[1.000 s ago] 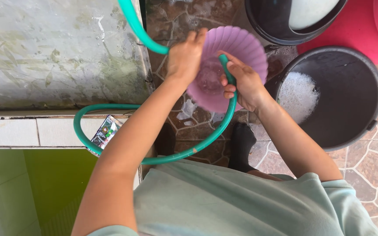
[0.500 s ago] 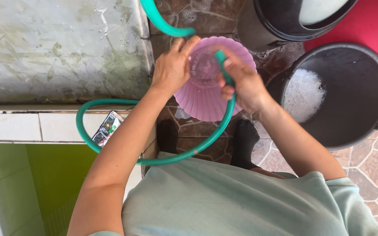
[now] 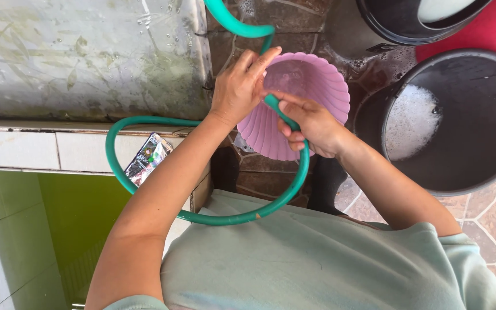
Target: The person is washing a pink plastic basket using a scrub brush and a water hose.
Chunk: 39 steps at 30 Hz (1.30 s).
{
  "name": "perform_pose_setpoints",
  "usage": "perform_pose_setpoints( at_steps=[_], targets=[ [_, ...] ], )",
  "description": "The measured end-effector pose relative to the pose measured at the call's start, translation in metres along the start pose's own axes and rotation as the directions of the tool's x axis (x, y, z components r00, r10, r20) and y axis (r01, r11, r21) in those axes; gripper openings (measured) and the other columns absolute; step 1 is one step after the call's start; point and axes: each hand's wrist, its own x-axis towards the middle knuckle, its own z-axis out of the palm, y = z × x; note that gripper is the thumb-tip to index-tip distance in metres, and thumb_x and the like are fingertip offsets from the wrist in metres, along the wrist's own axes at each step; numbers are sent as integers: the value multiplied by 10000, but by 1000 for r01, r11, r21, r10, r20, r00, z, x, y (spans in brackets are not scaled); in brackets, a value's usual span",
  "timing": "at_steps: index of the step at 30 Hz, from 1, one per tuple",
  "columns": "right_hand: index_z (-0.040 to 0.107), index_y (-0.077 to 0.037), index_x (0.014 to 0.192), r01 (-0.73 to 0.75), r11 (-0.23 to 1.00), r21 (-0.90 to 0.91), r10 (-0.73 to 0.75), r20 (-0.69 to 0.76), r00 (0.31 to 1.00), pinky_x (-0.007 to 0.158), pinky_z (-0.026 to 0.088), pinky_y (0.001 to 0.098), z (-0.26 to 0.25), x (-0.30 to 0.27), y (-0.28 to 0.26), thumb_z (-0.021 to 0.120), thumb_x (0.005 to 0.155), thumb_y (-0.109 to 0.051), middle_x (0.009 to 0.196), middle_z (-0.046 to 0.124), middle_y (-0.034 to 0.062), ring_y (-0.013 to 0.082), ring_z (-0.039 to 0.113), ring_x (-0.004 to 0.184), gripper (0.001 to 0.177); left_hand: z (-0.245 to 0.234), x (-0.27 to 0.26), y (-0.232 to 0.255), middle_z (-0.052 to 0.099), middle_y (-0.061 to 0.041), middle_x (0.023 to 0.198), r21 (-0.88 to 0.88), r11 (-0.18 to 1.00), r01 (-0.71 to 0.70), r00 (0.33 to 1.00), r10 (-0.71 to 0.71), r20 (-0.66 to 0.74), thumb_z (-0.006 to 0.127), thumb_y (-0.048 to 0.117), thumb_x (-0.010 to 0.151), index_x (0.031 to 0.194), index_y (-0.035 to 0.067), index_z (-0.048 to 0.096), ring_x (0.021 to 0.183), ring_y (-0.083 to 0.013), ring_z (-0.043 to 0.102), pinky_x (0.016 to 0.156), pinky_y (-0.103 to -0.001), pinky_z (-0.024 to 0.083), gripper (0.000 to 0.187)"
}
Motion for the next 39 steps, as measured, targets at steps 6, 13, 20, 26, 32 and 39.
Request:
perform_pose_setpoints(
  at_steps=[6, 13, 20, 26, 32, 39],
  targets=[
    [478, -173, 1541, -192, 975, -108, 190, -27, 981, 428, 350, 222, -9, -5, 11, 395, 1080, -266, 703, 473, 4, 67, 349, 488, 477, 0, -5, -2, 605, -34, 1037, 9, 1000, 4, 999, -4, -47, 707, 34, 934, 1429, 260, 585, 885, -250, 686, 770, -389, 587, 558],
    [476, -137, 1530, -233, 969, -83, 233, -13, 972, 415, 345, 229, -10, -6, 14, 390, 1078, -262, 667, 468, 14, 72, 345, 474, 477, 4, 0, -1, 623, -36, 1031, -20, 1000, 22, 999, -23, -42, 699, 24, 929, 1415, 231, 598, 858, -246, 701, 760, -390, 589, 538],
    [435, -189, 1567, -168, 977, -129, 171, 14, 985, 422, 452, 255, 5, -13, 10, 394, 1076, -266, 702, 529, 21, 88, 450, 487, 498, 30, 19, 5, 811, -41, 1029, -447, 743, 498, 824, -567, -23, 790, 140, 904, 1123, 135, 765, 904, -140, 816, 804, -286, 629, 221],
    [374, -200, 1575, -250, 966, -68, 245, -64, 967, 524, 622, 389, -26, -15, 45, 385, 1062, -284, 710, 573, 60, 135, 531, 499, 520, 63, -20, -17, 619, -211, 1423, -827, 498, 259, 901, -434, 21, 672, -1, 958, 1333, -15, 559, 1344, -229, 606, 1137, -323, 499, 392],
    [358, -174, 1582, -199, 979, -34, 196, -69, 978, 564, 641, 425, -27, -2, 62, 377, 1080, -304, 735, 570, 61, 137, 537, 533, 519, 62, -41, 37, 612, -201, 1458, -605, 686, 404, 847, -530, -35, 539, 24, 1055, 1509, 92, 485, 1342, -273, 619, 1090, -356, 495, 462],
    [336, -213, 1594, -266, 962, -70, 258, -107, 960, 565, 638, 451, -38, -16, 72, 373, 1072, -308, 743, 572, 69, 156, 561, 556, 531, 60, -19, 27, 710, -132, 1358, -507, 782, 362, 827, -520, -211, 500, 5, 1074, 1458, 185, 569, 1199, -247, 744, 1024, -338, 582, 430]
  ],
)
